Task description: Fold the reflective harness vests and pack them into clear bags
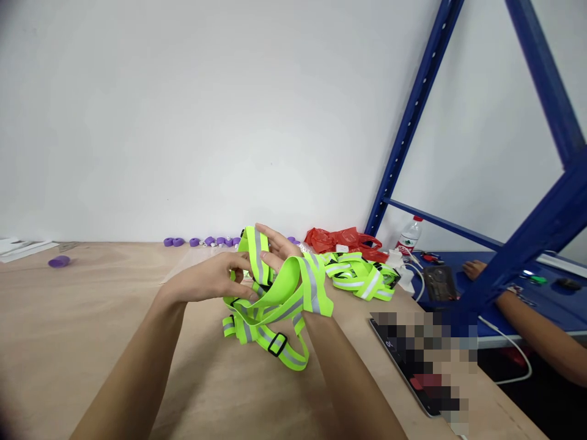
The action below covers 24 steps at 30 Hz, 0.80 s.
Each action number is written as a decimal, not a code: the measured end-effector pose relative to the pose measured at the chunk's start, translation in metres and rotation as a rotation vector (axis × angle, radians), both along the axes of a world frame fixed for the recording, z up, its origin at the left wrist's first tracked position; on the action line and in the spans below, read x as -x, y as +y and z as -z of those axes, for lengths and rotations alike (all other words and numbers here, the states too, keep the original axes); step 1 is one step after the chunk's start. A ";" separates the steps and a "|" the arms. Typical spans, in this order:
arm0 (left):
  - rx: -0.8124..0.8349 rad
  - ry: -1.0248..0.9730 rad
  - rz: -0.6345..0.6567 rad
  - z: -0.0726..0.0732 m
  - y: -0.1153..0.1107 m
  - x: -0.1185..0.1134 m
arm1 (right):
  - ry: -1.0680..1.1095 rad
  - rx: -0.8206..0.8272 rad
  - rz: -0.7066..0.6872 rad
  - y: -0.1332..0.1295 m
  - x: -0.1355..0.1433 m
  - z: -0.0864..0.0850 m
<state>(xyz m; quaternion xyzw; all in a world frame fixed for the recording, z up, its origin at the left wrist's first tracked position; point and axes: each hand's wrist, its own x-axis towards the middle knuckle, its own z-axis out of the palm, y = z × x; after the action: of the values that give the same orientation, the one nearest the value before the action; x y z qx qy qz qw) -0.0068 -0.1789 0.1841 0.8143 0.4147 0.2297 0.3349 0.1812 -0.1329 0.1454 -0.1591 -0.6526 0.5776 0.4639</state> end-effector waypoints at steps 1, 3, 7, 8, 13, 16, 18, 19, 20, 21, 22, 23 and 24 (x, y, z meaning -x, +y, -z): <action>-0.014 -0.029 -0.004 0.001 0.001 -0.001 | 0.013 0.011 0.003 0.000 0.000 0.001; -0.039 -0.081 -0.026 0.002 0.001 -0.003 | 0.018 0.030 0.029 0.000 0.001 0.001; -0.008 -0.257 -0.185 0.000 0.004 -0.004 | 0.032 0.066 0.078 0.003 -0.001 0.000; 0.004 -0.369 -0.255 -0.001 0.005 -0.003 | 0.044 0.078 0.081 0.004 -0.002 0.000; -0.068 -1.069 -0.480 -0.006 0.012 0.011 | -0.149 0.116 0.023 0.004 -0.012 -0.004; -0.086 -1.301 -0.554 -0.010 0.016 0.022 | -0.381 0.069 -0.189 -0.002 -0.017 -0.007; -0.095 -1.426 -0.648 -0.011 0.017 0.031 | -0.480 0.017 -0.282 -0.004 -0.017 -0.005; -0.114 -1.474 -0.695 -0.011 0.018 0.037 | -0.515 -0.008 -0.291 -0.004 -0.016 -0.003; -0.144 -1.509 -0.731 -0.010 0.018 0.043 | -0.544 -0.033 -0.280 -0.003 -0.014 0.000; -0.180 -1.530 -0.753 -0.009 0.018 0.049 | -0.575 -0.058 -0.266 -0.001 -0.011 0.004; -0.214 -1.538 -0.762 -0.009 0.017 0.056 | -0.603 -0.083 -0.260 0.001 -0.009 0.008; -0.240 -1.535 -0.764 -0.008 0.016 0.062 | -0.626 -0.106 -0.265 0.003 -0.006 0.012; -0.253 -1.521 -0.761 -0.008 0.015 0.068 | -0.646 -0.121 -0.280 0.005 -0.003 0.016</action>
<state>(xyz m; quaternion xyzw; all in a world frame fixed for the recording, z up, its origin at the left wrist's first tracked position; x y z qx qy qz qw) -0.0746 -0.1638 0.1921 0.2756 0.2936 0.8542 0.3289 0.1846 -0.1283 0.1296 -0.2146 -0.8142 0.5157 0.1585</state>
